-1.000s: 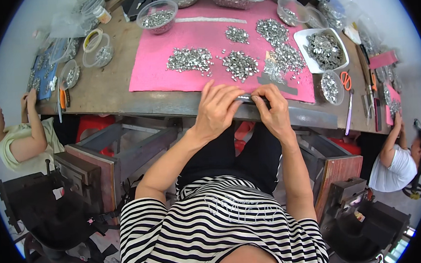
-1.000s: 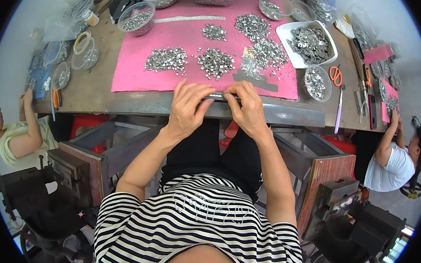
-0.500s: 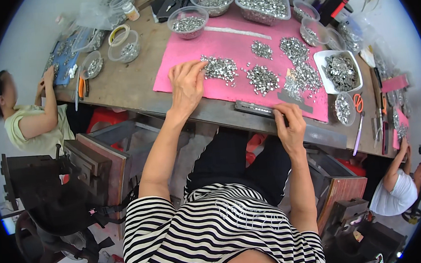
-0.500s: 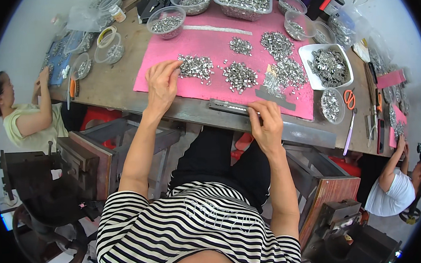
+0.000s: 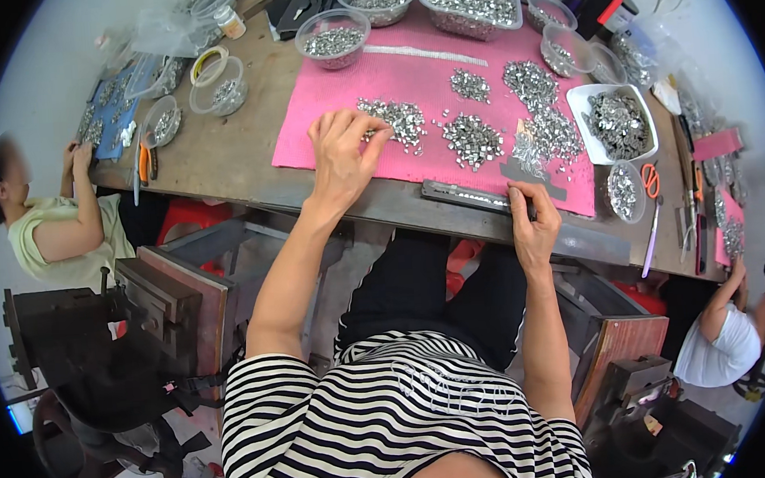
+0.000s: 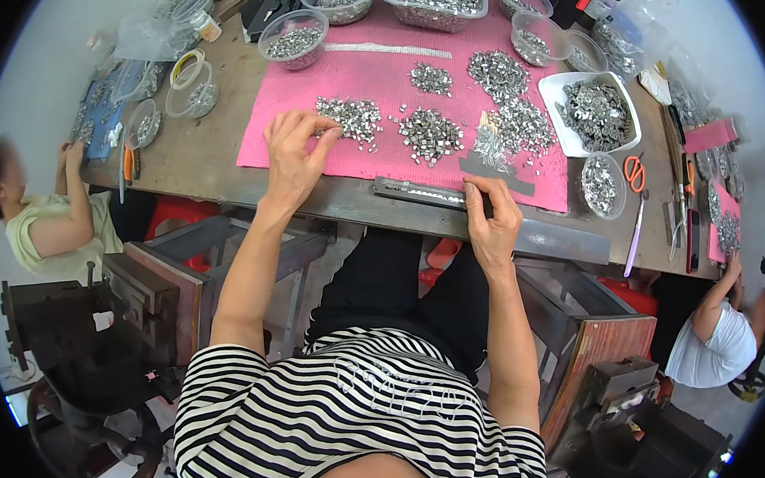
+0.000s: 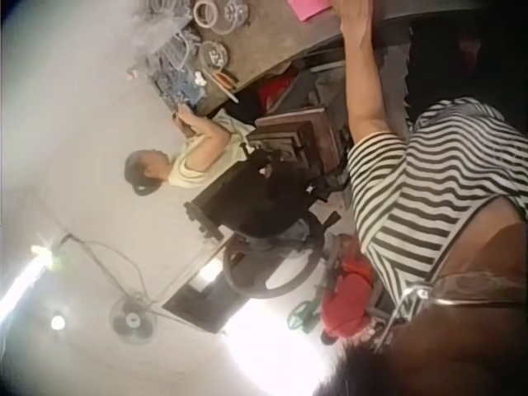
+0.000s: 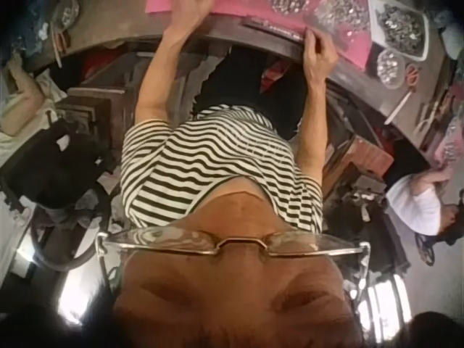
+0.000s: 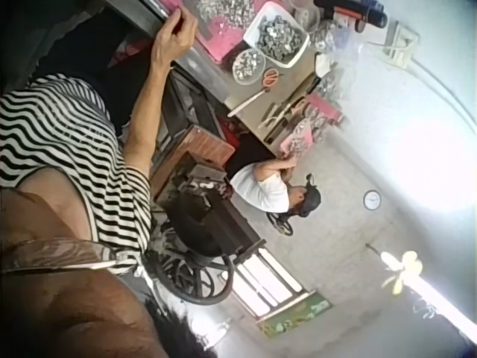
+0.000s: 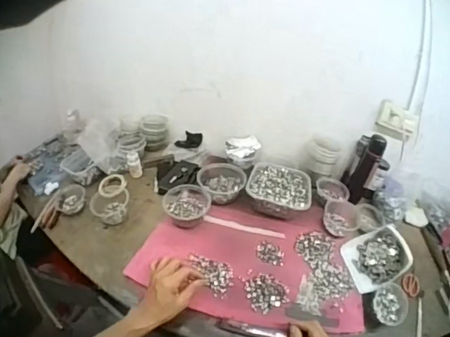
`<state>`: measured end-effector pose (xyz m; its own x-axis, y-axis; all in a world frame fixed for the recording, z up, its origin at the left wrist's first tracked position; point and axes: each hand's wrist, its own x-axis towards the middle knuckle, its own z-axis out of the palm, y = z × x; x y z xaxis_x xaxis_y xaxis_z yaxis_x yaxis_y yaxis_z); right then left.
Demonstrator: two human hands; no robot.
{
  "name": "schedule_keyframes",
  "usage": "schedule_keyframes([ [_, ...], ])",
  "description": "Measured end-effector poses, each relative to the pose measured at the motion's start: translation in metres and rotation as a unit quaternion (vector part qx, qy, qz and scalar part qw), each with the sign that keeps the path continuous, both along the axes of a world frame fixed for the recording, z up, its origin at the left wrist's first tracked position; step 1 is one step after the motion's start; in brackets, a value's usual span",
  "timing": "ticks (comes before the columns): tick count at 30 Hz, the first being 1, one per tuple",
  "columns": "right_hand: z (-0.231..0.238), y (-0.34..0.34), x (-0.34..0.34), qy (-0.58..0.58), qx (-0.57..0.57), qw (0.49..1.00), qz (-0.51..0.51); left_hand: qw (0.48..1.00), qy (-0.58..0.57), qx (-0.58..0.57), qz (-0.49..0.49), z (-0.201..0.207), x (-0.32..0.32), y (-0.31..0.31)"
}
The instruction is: The person loads small metal pieces into a metal mold bar by hand on a workbench. The person then inserts the mold bar into a manual press machine and rotates the wheel to press the pieces before returning to the workbench to repeat the process.
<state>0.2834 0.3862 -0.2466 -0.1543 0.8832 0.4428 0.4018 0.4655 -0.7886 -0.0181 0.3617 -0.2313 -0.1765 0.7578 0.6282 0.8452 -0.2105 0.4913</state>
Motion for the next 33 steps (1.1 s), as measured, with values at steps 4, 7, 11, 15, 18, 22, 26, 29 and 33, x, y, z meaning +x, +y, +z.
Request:
schedule_keyframes([
  [4,0.001,0.0,0.001,0.001,-0.006,1.0,-0.003,0.997,-0.002,-0.07,-0.024,-0.015,0.012,-0.02],
  [7,0.0,0.002,-0.002,0.006,0.008,1.0,-0.002,0.997,0.01,-0.074,-0.008,-0.016,0.013,-0.021],
  [11,0.0,0.0,-0.004,0.012,0.007,1.0,-0.002,0.996,0.067,-0.051,-0.04,-0.011,0.009,-0.021],
  [15,-0.002,0.0,-0.003,0.014,0.015,1.0,-0.007,0.989,0.117,-0.071,-0.057,-0.002,0.015,-0.02],
  [18,-0.001,-0.001,-0.002,0.022,-0.02,0.999,-0.012,0.989,-0.032,-0.077,-0.122,0.003,0.034,-0.018],
  [22,-0.001,-0.002,0.0,0.035,-0.032,0.999,-0.014,0.967,-0.129,-0.095,-0.199,0.007,0.088,-0.018],
  [26,-0.004,-0.001,0.002,0.038,-0.026,0.999,-0.015,0.968,-0.094,-0.059,-0.227,-0.001,0.116,-0.014],
  [29,-0.004,0.0,0.0,0.052,-0.047,0.997,-0.013,0.974,-0.054,-0.069,-0.21,-0.004,0.119,-0.012],
  [33,0.0,-0.001,0.004,0.059,-0.046,0.997,-0.019,0.975,-0.036,-0.045,-0.213,-0.007,0.124,-0.01],
])
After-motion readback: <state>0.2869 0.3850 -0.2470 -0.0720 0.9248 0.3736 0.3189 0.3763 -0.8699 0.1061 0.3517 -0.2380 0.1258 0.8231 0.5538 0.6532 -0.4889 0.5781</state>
